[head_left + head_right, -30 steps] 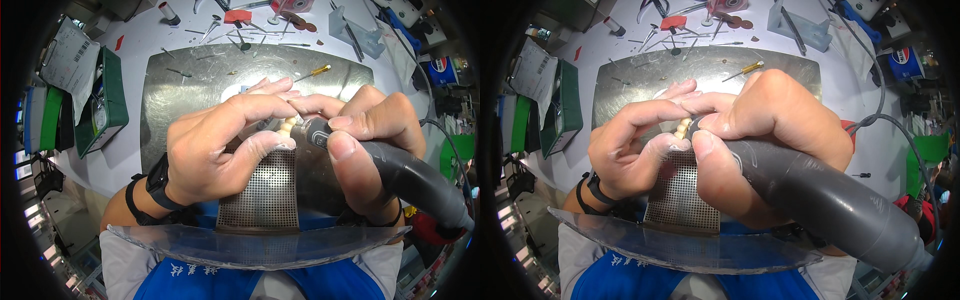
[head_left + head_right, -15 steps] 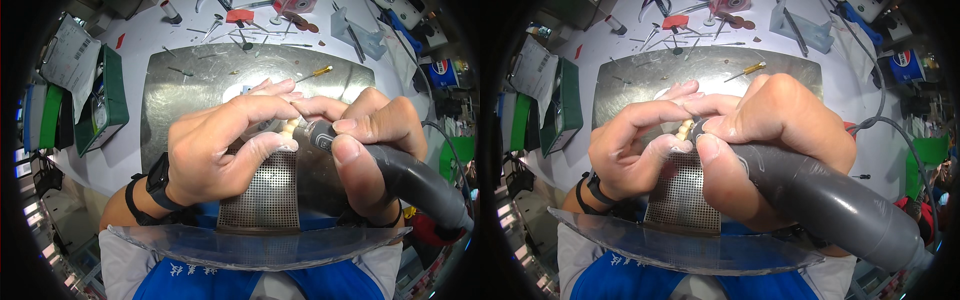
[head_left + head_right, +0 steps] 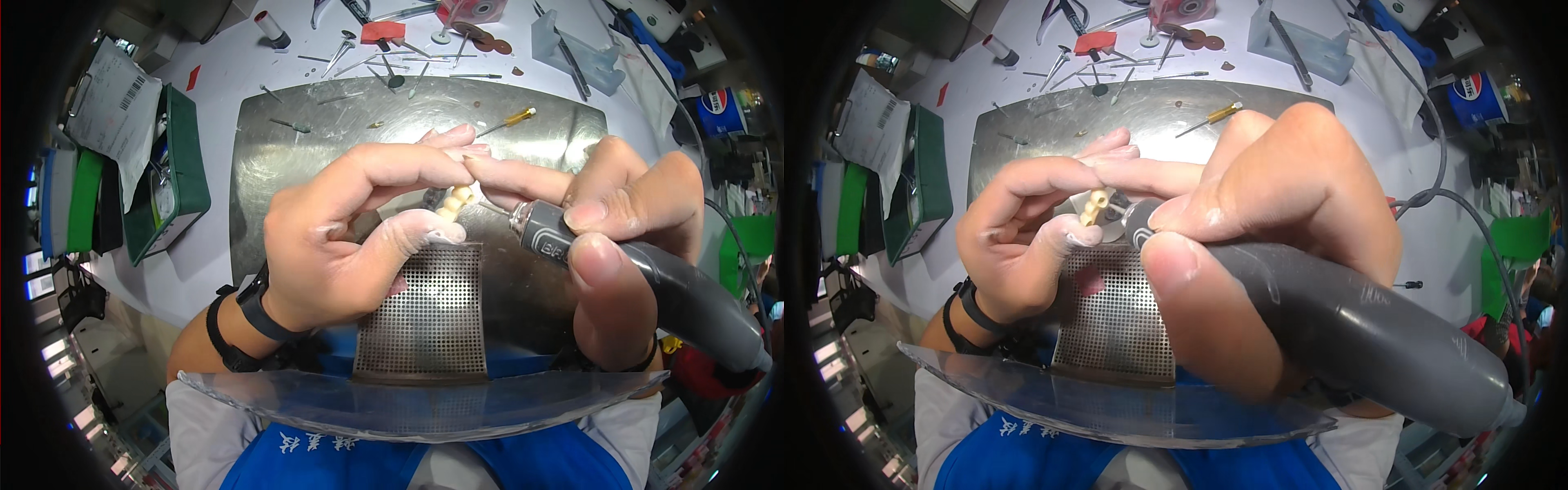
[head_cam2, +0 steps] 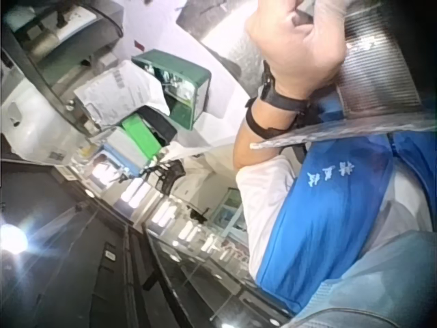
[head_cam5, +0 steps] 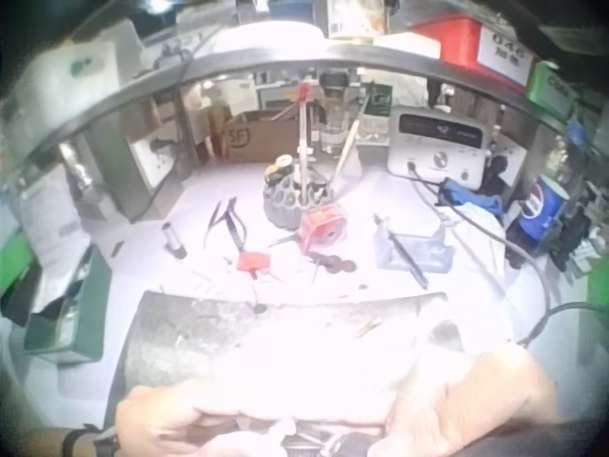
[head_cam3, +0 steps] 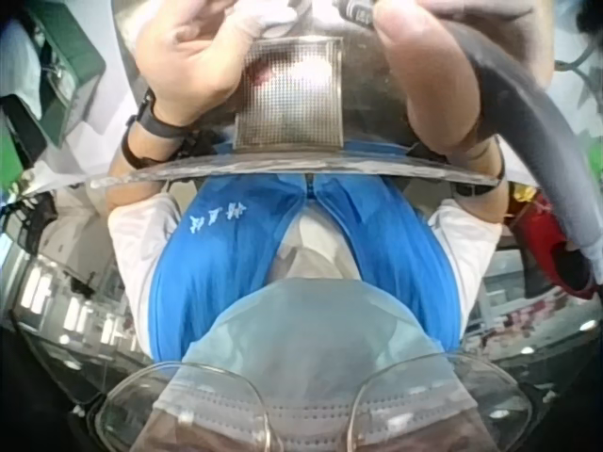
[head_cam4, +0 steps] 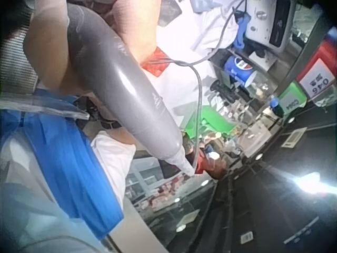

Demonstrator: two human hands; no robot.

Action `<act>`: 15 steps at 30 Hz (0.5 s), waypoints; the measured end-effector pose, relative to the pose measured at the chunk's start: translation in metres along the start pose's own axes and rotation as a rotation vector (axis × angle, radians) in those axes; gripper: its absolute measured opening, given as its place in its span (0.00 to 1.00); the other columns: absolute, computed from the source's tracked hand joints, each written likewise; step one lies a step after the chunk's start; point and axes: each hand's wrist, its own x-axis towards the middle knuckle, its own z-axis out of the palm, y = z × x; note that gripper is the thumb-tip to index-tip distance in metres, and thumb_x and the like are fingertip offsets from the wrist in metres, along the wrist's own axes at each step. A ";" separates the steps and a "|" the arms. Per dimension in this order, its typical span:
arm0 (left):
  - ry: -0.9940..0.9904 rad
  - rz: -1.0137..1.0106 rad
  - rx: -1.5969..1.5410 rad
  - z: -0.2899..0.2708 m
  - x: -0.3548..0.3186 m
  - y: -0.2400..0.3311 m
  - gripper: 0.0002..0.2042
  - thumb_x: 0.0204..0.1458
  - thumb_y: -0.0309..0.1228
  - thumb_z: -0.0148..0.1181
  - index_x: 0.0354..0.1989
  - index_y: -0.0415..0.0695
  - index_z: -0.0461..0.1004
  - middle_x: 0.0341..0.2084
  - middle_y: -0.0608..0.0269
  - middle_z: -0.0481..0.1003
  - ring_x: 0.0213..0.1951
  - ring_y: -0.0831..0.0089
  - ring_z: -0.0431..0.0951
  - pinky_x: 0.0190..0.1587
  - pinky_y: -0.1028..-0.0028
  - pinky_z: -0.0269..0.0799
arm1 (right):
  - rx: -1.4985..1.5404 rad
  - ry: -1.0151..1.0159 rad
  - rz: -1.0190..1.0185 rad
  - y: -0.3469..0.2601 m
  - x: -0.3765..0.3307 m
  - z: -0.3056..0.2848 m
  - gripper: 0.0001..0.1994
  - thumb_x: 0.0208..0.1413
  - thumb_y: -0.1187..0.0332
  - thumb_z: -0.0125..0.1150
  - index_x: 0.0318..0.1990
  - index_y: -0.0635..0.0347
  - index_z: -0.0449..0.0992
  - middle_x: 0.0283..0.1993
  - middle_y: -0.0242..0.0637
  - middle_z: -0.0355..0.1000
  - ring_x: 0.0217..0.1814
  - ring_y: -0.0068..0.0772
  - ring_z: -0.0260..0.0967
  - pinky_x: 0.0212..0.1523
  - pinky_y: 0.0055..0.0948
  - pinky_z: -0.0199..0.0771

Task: The recorder is using a rotary tool to grind and shape a dental crown or tooth prosthetic at a workbench.

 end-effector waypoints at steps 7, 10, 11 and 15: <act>-0.067 0.074 0.069 -0.004 0.000 -0.003 0.13 0.57 0.19 0.53 0.49 0.31 0.65 0.48 0.33 0.75 0.62 0.46 0.68 0.66 0.53 0.59 | 0.008 0.088 -0.050 -0.005 -0.008 0.016 0.10 0.62 0.69 0.56 0.43 0.58 0.61 0.32 0.38 0.61 0.47 0.62 0.76 0.53 0.55 0.77; -0.079 0.113 0.082 -0.003 0.001 -0.004 0.12 0.57 0.18 0.53 0.49 0.31 0.65 0.48 0.33 0.75 0.61 0.46 0.69 0.67 0.52 0.57 | -0.039 0.086 -0.072 -0.005 -0.009 0.010 0.10 0.61 0.70 0.58 0.43 0.58 0.62 0.31 0.38 0.61 0.46 0.59 0.76 0.53 0.54 0.77; -0.079 0.113 0.081 -0.003 0.001 -0.005 0.12 0.57 0.18 0.53 0.49 0.31 0.65 0.48 0.33 0.75 0.61 0.46 0.69 0.67 0.52 0.57 | -0.080 0.032 -0.075 -0.004 -0.009 0.007 0.10 0.61 0.70 0.58 0.44 0.59 0.62 0.31 0.38 0.61 0.45 0.58 0.77 0.53 0.54 0.77; -0.072 0.151 0.175 -0.002 -0.001 -0.002 0.12 0.57 0.16 0.53 0.49 0.29 0.66 0.47 0.34 0.75 0.61 0.46 0.69 0.66 0.51 0.58 | -0.171 -0.002 -0.095 -0.001 -0.007 0.004 0.10 0.59 0.72 0.58 0.43 0.61 0.64 0.30 0.39 0.62 0.43 0.54 0.77 0.53 0.54 0.76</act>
